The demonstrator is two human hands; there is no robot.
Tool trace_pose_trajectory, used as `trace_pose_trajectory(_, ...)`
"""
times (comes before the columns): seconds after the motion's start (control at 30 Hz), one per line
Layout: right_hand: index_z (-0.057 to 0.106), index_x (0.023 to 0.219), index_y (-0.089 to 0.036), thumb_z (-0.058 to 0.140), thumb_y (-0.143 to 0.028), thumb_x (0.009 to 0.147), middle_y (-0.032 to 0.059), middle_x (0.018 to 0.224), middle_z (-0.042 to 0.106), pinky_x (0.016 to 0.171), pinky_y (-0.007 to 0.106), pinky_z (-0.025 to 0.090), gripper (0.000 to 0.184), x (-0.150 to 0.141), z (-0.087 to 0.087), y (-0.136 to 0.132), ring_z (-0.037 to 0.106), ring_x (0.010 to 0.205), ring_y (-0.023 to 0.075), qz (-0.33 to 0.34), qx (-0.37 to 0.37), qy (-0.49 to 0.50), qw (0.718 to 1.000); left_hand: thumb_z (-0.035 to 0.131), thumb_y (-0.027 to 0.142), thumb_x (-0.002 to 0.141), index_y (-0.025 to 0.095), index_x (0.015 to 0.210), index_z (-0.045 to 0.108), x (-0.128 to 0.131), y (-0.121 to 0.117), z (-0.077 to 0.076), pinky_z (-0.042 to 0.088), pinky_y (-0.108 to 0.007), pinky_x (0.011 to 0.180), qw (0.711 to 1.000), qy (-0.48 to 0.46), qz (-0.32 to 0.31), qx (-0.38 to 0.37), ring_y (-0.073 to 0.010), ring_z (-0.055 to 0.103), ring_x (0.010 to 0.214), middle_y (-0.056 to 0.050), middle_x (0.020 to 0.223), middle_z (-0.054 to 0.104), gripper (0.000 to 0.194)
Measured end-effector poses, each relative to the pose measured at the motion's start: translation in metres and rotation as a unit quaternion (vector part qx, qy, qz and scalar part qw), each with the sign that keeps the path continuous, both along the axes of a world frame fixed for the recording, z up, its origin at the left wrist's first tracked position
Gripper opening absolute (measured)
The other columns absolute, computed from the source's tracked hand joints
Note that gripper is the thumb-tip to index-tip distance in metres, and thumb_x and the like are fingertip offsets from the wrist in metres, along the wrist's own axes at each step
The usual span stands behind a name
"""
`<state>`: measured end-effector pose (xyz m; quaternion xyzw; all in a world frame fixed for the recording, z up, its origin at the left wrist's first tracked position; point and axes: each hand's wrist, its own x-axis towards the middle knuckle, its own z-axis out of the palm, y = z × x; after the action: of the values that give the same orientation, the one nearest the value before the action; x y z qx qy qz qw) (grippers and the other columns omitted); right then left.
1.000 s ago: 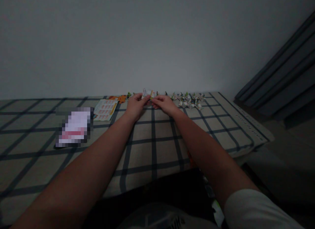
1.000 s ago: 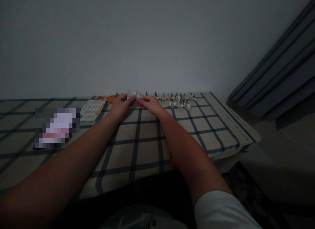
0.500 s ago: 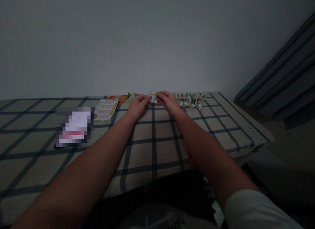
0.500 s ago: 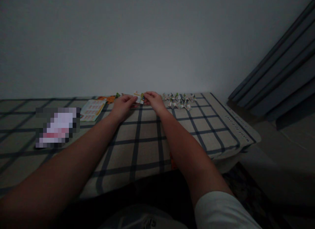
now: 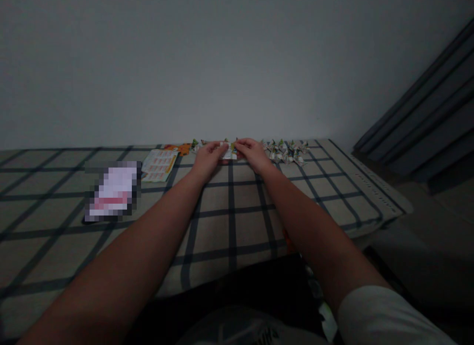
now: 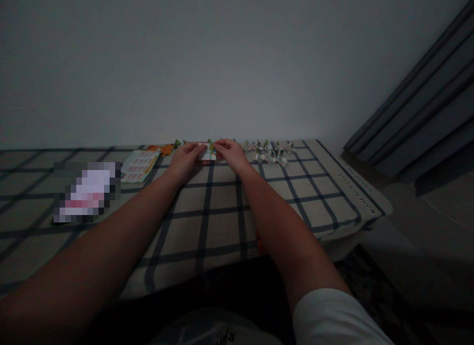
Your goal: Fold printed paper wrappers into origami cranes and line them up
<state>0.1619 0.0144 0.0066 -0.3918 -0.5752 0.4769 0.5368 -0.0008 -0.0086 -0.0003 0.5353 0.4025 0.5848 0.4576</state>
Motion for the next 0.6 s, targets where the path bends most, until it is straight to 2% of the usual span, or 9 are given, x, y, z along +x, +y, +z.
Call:
trace_pose_trajectory(0.27,0.067,0.086,-0.018,0.071,-0.033,0.079,-0.0033,0.07,0.061,0.059,0.021,0.043,0.017,-0.001,-0.001,0.0,0.052,0.062,0.009,0.028,-0.008,-0.008,1.0,0.071,0.045,0.077,0.014,0.08,0.07,-0.005,-0.006,0.007,0.045,-0.026,0.062,0.988,0.139,0.05,0.049,-0.0148,0.057,0.064,-0.002,0.067,0.067,0.032)
trace_pose_trajectory(0.47,0.066,0.084,-0.017,0.068,-0.024,0.08,-0.0029,0.072,0.063,0.06,0.022,0.041,0.008,-0.001,0.0,-0.001,0.051,0.063,0.009,0.008,0.025,-0.029,0.999,0.073,0.042,0.075,0.015,0.077,0.068,-0.003,-0.003,0.002,0.039,-0.024,0.056,0.991,0.12,0.04,0.043,-0.0125,0.052,0.057,0.001,0.061,0.06,0.028)
trace_pose_trajectory(0.6,0.069,0.086,-0.018,0.07,-0.025,0.08,-0.0029,0.07,0.063,0.059,0.022,0.041,0.01,0.001,0.0,-0.002,0.051,0.063,0.0098,0.01,0.055,-0.058,0.997,0.076,0.041,0.073,0.016,0.08,0.067,-0.004,0.001,-0.004,0.039,-0.023,0.055,0.995,0.1,0.015,0.026,-0.012,0.053,0.055,0.001,0.063,0.062,0.028)
